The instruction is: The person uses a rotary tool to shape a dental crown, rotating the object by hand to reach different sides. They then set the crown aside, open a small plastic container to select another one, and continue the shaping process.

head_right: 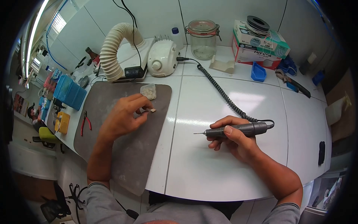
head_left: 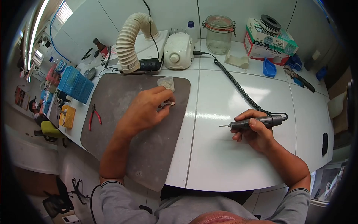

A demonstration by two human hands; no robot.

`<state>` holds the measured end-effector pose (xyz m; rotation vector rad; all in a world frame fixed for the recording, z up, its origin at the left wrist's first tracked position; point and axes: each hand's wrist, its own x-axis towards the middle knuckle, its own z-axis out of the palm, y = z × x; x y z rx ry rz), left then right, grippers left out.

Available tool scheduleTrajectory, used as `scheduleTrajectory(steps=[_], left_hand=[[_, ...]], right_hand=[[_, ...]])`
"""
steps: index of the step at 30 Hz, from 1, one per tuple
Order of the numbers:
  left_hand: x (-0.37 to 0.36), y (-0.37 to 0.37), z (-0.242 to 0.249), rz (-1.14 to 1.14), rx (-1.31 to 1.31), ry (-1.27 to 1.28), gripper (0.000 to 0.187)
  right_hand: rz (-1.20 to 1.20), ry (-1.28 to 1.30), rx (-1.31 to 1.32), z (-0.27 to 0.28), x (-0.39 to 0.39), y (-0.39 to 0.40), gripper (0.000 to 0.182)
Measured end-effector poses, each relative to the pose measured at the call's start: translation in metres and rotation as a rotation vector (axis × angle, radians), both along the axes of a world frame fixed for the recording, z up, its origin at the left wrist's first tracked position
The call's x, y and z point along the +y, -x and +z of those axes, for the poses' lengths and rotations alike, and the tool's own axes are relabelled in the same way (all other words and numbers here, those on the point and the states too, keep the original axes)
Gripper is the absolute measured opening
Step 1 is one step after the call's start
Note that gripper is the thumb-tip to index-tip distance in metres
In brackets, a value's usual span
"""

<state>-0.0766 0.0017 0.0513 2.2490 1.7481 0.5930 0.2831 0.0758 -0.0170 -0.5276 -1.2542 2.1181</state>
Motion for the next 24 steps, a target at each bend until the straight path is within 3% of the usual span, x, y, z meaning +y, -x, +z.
scheduleTrajectory(steps=[8, 24], left_hand=[[0.000, -0.001, -0.014, 0.062, 0.204, -0.036, 0.024], [0.004, -0.005, -0.020, 0.023, 0.238, -0.040, 0.011]], right_hand=[[-0.006, -0.047, -0.041, 0.003, -0.001, 0.003, 0.050], [-0.014, -0.046, -0.051, 0.002, -0.001, 0.004, 0.052]])
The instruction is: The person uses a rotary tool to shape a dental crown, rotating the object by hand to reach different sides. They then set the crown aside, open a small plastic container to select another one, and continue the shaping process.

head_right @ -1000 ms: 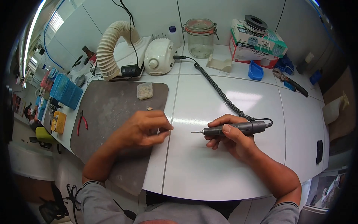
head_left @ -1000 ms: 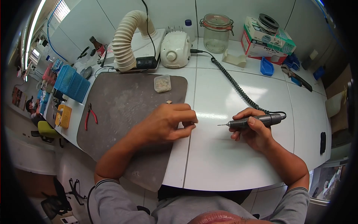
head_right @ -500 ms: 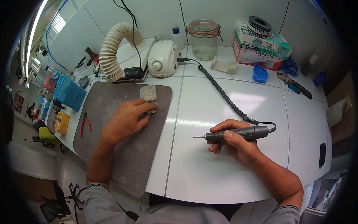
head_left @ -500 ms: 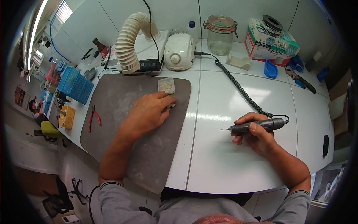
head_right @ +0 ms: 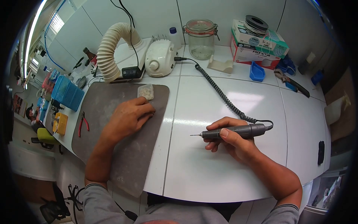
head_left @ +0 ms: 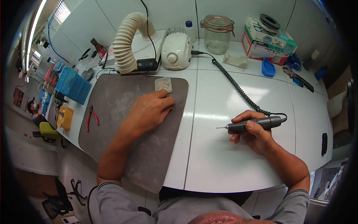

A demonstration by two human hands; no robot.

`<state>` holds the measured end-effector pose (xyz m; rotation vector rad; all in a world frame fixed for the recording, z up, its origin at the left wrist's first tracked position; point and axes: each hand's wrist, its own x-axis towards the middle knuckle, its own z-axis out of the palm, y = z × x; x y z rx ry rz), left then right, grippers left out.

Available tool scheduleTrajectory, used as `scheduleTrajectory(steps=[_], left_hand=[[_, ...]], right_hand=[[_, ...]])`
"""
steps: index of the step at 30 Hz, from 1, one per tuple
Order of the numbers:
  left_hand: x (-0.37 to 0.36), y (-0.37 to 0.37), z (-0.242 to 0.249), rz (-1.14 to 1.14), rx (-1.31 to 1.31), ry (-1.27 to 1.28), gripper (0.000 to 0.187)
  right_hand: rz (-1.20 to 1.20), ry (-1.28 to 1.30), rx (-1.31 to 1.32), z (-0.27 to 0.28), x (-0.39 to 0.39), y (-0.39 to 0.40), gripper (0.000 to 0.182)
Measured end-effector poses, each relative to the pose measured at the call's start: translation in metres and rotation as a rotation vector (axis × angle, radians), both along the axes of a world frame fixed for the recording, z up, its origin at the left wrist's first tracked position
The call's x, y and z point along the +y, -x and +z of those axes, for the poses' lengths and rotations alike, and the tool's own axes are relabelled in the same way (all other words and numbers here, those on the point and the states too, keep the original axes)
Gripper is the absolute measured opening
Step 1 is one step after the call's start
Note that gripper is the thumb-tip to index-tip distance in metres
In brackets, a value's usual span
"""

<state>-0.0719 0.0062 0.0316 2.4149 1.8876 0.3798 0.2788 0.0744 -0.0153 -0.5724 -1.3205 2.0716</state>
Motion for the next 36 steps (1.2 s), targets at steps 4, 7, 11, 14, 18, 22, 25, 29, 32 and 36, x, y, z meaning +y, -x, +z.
scheduleTrajectory(steps=[4, 7, 11, 14, 18, 22, 25, 29, 32, 36], left_hand=[[0.002, 0.003, -0.005, -0.028, -0.051, -0.017, 0.008], [0.000, 0.001, -0.001, -0.015, -0.038, 0.014, 0.007], [-0.002, 0.001, 0.001, 0.001, -0.012, 0.016, 0.007], [-0.002, 0.004, -0.002, -0.012, -0.053, -0.007, 0.007], [-0.004, 0.006, 0.004, 0.066, -0.056, 0.073, 0.008], [-0.007, 0.010, 0.013, 0.151, -0.012, 0.147, 0.010], [-0.007, 0.016, 0.016, 0.278, 0.040, 0.189, 0.011], [-0.002, 0.023, 0.012, 0.416, 0.087, 0.139, 0.012], [0.001, 0.029, 0.008, 0.464, 0.079, 0.124, 0.013], [0.002, 0.025, 0.011, 0.446, 0.067, 0.045, 0.029]], right_hand=[[0.034, -0.010, 0.021, 0.002, 0.001, -0.002, 0.048], [0.049, -0.005, 0.029, 0.002, 0.001, -0.003, 0.047], [0.052, -0.008, 0.026, 0.003, 0.001, -0.002, 0.047], [0.055, -0.014, 0.026, 0.003, 0.001, -0.002, 0.047], [0.057, -0.021, 0.010, 0.004, 0.001, -0.002, 0.046], [0.055, -0.022, 0.008, 0.005, 0.000, -0.002, 0.046], [0.055, -0.029, 0.003, 0.005, 0.000, -0.002, 0.046], [0.059, -0.031, -0.001, 0.005, 0.000, -0.002, 0.046], [0.060, -0.031, -0.013, 0.004, 0.001, -0.002, 0.047], [0.070, -0.041, -0.015, 0.006, 0.001, -0.002, 0.047]])
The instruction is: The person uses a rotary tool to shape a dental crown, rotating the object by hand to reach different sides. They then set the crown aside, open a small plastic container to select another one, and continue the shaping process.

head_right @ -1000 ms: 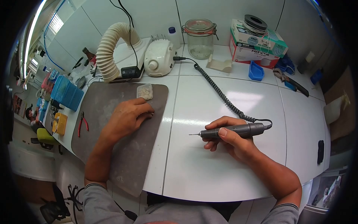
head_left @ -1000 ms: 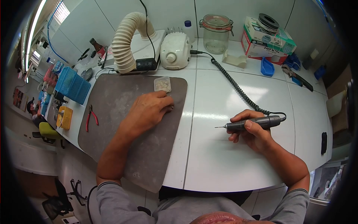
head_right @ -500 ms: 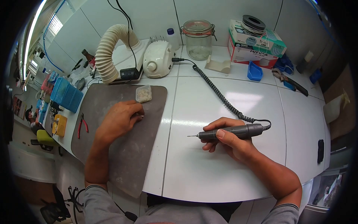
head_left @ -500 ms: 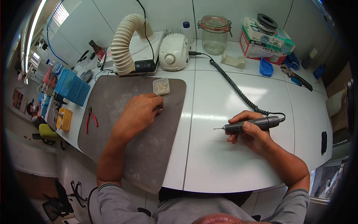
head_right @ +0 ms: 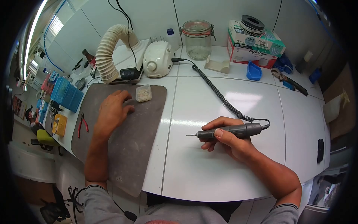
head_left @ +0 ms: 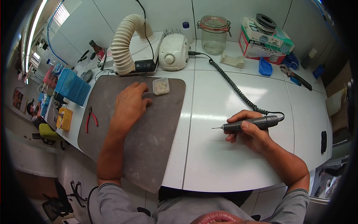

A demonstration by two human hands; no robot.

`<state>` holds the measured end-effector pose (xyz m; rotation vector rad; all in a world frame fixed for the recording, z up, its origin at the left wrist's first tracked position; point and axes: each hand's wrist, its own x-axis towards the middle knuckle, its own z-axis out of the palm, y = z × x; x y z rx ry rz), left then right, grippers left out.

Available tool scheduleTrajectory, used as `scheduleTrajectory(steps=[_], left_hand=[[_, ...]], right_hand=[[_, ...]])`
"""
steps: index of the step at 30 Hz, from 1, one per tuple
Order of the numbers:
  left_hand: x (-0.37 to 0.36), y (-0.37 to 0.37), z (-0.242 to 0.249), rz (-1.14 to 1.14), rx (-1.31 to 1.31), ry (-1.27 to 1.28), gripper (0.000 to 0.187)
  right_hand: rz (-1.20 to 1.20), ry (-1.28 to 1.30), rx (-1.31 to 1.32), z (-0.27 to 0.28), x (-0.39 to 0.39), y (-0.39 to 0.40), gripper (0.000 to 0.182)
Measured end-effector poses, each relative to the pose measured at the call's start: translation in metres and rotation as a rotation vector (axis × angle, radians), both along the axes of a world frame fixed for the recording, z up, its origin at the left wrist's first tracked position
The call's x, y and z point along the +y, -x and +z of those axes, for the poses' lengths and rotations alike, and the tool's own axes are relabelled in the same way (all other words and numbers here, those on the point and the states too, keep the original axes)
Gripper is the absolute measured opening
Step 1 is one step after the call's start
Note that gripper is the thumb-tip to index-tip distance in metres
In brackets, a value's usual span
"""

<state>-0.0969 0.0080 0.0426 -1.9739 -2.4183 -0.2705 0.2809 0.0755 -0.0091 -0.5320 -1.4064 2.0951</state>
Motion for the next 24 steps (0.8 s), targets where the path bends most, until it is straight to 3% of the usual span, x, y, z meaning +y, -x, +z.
scheduleTrajectory(steps=[5, 8, 11, 24], left_hand=[[0.017, 0.001, -0.019, -0.357, -0.032, -0.402, 0.057], [0.022, 0.015, -0.040, -0.410, -0.112, -0.262, 0.060], [0.022, 0.008, -0.030, -0.391, -0.170, -0.179, 0.061], [0.010, -0.049, -0.031, -0.619, -0.188, -0.117, 0.059]], right_hand=[[-0.004, 0.004, 0.003, 0.000, -0.001, 0.000, 0.046], [-0.015, 0.002, 0.019, -0.002, -0.002, 0.000, 0.046], [-0.020, 0.001, 0.033, -0.003, -0.002, 0.001, 0.046], [-0.015, 0.005, 0.003, -0.002, 0.000, 0.000, 0.049]])
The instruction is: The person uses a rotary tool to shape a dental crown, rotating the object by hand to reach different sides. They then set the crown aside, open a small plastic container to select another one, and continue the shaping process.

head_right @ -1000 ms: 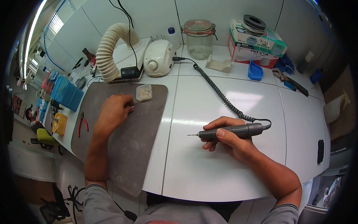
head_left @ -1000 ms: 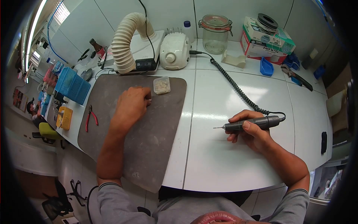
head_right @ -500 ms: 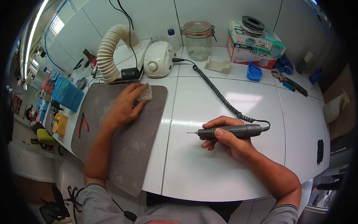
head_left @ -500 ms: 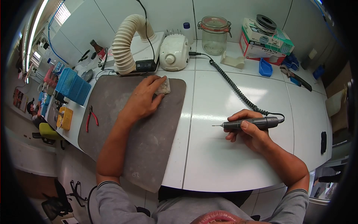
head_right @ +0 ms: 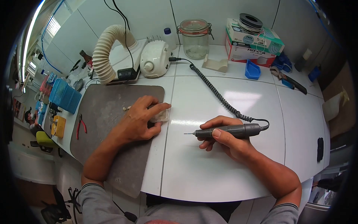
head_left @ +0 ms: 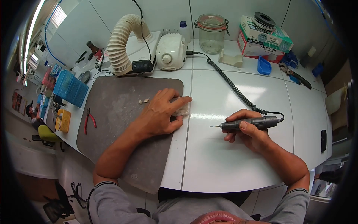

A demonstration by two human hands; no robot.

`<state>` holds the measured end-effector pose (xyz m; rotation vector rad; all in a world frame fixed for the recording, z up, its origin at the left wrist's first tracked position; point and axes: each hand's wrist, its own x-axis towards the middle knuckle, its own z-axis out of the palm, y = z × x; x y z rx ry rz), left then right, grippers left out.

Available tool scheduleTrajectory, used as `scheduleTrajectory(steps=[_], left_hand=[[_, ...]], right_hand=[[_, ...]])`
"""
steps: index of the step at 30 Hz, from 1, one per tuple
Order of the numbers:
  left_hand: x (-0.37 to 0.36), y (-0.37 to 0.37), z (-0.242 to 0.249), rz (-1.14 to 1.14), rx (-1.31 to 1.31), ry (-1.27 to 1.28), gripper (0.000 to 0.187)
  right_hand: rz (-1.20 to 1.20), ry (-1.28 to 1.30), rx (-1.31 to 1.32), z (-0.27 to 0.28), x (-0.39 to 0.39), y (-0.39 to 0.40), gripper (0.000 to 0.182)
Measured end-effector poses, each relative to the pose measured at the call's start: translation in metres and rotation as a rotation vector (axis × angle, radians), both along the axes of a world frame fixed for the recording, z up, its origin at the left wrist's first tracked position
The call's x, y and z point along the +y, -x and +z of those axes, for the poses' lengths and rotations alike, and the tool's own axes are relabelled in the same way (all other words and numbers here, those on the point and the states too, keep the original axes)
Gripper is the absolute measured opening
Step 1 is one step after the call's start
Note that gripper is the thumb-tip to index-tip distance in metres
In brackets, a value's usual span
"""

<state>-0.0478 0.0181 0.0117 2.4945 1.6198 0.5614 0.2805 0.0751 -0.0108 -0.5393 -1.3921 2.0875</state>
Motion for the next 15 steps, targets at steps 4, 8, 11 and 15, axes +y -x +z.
scheduleTrajectory(steps=[4, 8, 11, 15], left_hand=[[-0.007, -0.006, 0.006, -0.015, -0.053, 0.075, 0.060], [-0.017, -0.013, 0.016, -0.092, -0.159, 0.149, 0.062], [-0.019, -0.013, 0.015, -0.135, -0.269, 0.200, 0.063], [-0.019, -0.014, 0.015, -0.116, -0.298, 0.177, 0.056]], right_hand=[[0.007, -0.010, -0.006, 0.001, -0.001, 0.000, 0.047], [0.044, -0.091, -0.057, 0.001, -0.002, -0.002, 0.044], [0.093, -0.160, -0.116, 0.006, -0.003, -0.003, 0.040], [0.125, -0.234, -0.120, 0.006, -0.003, -0.002, 0.037]])
